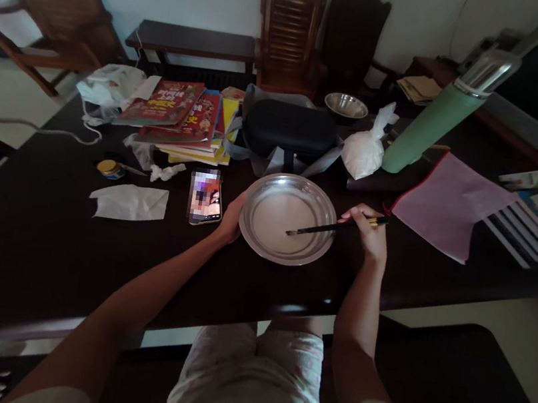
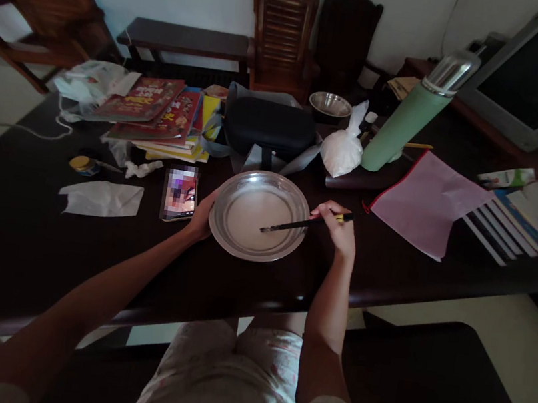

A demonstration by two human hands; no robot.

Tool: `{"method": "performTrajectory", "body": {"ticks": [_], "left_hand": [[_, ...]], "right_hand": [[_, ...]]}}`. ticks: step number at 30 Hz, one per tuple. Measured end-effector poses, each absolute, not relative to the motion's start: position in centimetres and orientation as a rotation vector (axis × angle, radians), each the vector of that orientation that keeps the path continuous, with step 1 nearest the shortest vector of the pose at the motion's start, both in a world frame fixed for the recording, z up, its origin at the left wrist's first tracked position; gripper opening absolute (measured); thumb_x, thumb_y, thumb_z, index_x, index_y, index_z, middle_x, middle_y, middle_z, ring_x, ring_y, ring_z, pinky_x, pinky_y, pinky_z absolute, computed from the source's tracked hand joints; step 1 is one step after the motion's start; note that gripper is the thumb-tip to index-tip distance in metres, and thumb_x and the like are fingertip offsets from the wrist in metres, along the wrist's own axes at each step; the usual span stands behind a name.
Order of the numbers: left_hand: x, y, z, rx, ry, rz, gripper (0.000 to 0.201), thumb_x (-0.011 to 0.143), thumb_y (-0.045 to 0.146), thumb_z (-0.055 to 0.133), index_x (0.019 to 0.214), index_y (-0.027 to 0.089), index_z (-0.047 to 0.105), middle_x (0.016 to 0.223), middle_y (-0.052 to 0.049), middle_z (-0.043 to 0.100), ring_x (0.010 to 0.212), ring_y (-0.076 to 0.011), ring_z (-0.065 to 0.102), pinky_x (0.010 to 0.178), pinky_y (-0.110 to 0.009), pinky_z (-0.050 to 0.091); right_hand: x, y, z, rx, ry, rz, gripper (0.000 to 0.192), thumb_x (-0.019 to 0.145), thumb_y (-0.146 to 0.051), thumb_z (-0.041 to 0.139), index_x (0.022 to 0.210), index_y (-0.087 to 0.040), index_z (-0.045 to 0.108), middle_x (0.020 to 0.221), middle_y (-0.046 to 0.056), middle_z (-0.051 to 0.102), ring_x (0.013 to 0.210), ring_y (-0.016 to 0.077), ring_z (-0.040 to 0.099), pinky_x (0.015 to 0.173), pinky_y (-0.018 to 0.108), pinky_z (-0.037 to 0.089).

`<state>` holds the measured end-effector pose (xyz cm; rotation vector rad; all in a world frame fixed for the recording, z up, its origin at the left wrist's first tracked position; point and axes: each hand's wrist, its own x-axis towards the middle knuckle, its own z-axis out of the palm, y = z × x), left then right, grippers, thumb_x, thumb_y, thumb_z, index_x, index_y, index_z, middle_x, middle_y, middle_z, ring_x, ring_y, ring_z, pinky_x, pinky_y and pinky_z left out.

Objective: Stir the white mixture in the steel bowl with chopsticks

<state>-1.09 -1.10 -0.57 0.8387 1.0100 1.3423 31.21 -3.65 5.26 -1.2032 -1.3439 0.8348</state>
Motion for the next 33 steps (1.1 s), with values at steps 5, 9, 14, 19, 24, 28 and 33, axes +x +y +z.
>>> {"method": "performTrajectory", "body": {"ticks": [5,9,14,19,24,28,33], "left_hand": [[-1.1,-1.3,-0.4,0.835,1.001,1.337,0.044,0.082,0.055,0.078,0.110,0.022,0.082,0.125,-0.006,0.081,0.134,-0.0335,0.064,0.120,-0.048,0.045],[-1.0,-1.4,0.0,0.834,0.980,1.338,0.039,0.081,0.053,0.080,0.105,0.023,0.082,0.124,-0.006,0.081,0.134,-0.0317,0.064,0.119,-0.044,0.047],[-0.7,-1.5,0.5,0.792,0.966,1.328,0.041,0.078,0.055,0.083,0.101,0.021,0.081,0.119,-0.005,0.081,0.133,-0.0320,0.064,0.117,-0.043,0.049],[-0.6,-1.6,0.6,0.828,0.976,1.333,0.041,0.082,0.053,0.080,0.107,0.021,0.080,0.120,-0.005,0.081,0.137,-0.0343,0.062,0.120,-0.047,0.045],[-0.6,-1.7,0.9,0.815,0.968,1.324,0.045,0.079,0.054,0.080,0.109,0.021,0.081,0.133,-0.009,0.078,0.140,-0.0350,0.060,0.121,-0.048,0.046],[-0.5,-1.6,0.9,0.785,0.989,1.322,0.043,0.080,0.052,0.079,0.108,0.020,0.082,0.134,-0.008,0.078,0.140,-0.0346,0.060,0.121,-0.045,0.046],[-0.6,-1.5,0.7,0.806,0.997,1.330,0.042,0.082,0.053,0.077,0.111,0.022,0.081,0.133,-0.007,0.078,0.142,-0.0334,0.060,0.122,-0.045,0.044]], "right_hand": [[31.3,-3.7,5.4,-1.209,-1.402,0.756,0.048,0.083,-0.071,0.076,0.068,-0.026,0.077,0.068,0.001,0.076,0.070,0.0209,0.074,0.074,0.035,0.058],[31.2,-3.6,5.4,-1.211,-1.396,0.783,0.049,0.083,-0.072,0.075,0.069,-0.026,0.077,0.065,0.000,0.074,0.066,0.0205,0.073,0.071,0.035,0.059],[31.3,-3.4,5.2,-1.222,-1.427,0.716,0.048,0.084,-0.071,0.074,0.070,-0.025,0.077,0.071,0.001,0.077,0.073,0.0208,0.074,0.076,0.035,0.058],[31.1,-3.5,5.3,-1.207,-1.414,0.788,0.049,0.084,-0.072,0.074,0.069,-0.026,0.077,0.065,0.000,0.074,0.066,0.0208,0.073,0.071,0.036,0.059],[31.0,-3.4,5.6,-1.226,-1.483,0.735,0.050,0.084,-0.074,0.073,0.070,-0.026,0.078,0.072,0.002,0.078,0.075,0.0221,0.075,0.077,0.037,0.060],[31.1,-3.4,5.6,-1.230,-1.367,0.770,0.051,0.080,-0.075,0.075,0.067,-0.026,0.076,0.062,0.000,0.072,0.062,0.0205,0.071,0.070,0.036,0.059],[31.0,-3.2,5.7,-1.217,-1.505,0.781,0.050,0.083,-0.073,0.074,0.069,-0.025,0.078,0.073,0.002,0.078,0.075,0.0220,0.074,0.077,0.036,0.059]]}}
